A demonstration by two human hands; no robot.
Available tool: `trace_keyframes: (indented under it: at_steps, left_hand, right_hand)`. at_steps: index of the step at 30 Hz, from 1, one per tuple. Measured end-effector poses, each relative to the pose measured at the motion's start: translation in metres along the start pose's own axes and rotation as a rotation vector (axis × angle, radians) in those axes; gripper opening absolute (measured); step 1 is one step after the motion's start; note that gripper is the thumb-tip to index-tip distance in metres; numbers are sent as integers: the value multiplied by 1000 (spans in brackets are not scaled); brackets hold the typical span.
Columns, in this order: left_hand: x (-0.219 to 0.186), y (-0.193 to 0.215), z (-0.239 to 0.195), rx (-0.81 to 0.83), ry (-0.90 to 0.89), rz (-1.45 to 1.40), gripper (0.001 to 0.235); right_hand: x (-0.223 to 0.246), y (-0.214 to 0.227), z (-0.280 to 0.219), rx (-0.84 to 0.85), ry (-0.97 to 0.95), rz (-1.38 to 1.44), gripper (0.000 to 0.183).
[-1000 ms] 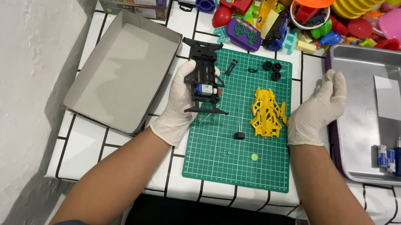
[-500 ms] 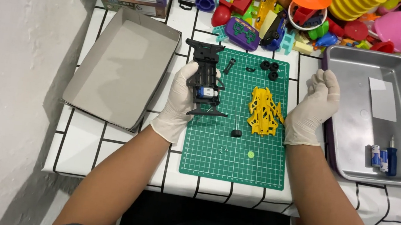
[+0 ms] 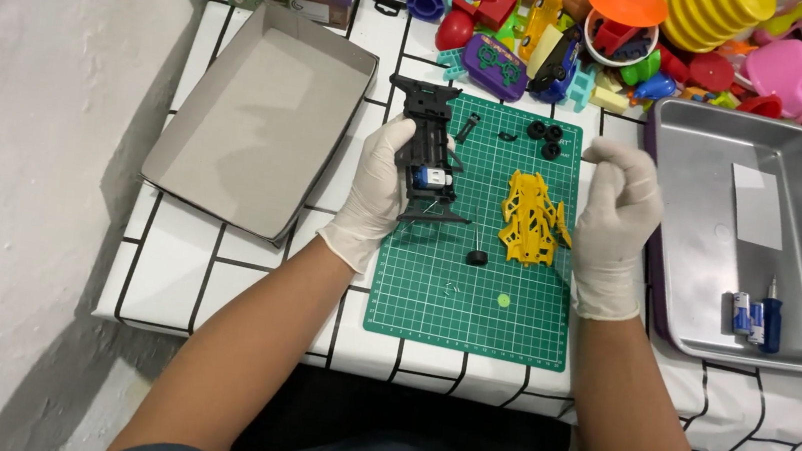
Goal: Assembling a mini 4WD toy car chassis, including installing batteries and securing components with tools.
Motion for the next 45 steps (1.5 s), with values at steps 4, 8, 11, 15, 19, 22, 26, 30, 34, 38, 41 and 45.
trace_keyframes:
  at_steps: [4, 8, 11, 15, 19, 22, 26, 30, 34, 38, 41, 45]
  left_hand:
    - [-13, -13, -13, -15, -28, -37, 26]
    - [-7, -11, -5, -16, -56, -37, 25]
    - [-11, -13, -6, -14, -62, -46, 24]
    - [-14, -13, -9, -14, 18, -122, 18]
    - [-22, -20, -16, 5, 132, -234, 17]
    - [-21, -23, -16, 6, 184, -265, 14]
    - [-24, -23, -17, 126, 238, -208, 27]
    - [-21, -25, -18, 266, 211, -192, 43]
    - [-33, -34, -34, 308, 105, -148, 45]
    - [-44, -46, -60, 338, 62, -205, 41]
    - [-41, -44, -75, 326, 46, -299, 43]
    - [-29, -35, -88, 252, 76, -379, 58]
  right_hand:
    - [31, -5, -27, 363, 126, -85, 28]
    - [56, -7, -57, 715, 232, -476, 19]
    - [54, -11, -72, 824, 201, -641, 24]
    - [33, -16, -89, 827, 254, -836, 22]
    - [31, -11, -93, 786, 243, -857, 19]
    - [39, 1, -95, 690, 96, -657, 20]
    - [80, 17, -93, 452, 68, -282, 22]
    - [118, 16, -96, 351, 235, -10, 30]
    - [127, 11, -104, 295, 250, -81, 23]
    - [130, 13, -109, 286, 247, 15, 26]
    - [131, 14, -113, 308, 236, 69, 25]
    - [134, 15, -114, 295, 242, 80, 27]
Point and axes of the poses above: each hand's wrist, its own z-axis towards the middle knuckle, its own y-axis out of the back of the hand, x = y × z, the point moved 4 cm from there along z, towards the middle knuckle, and after that the axes turned 3 degrees about y, right-handed, at the moved point
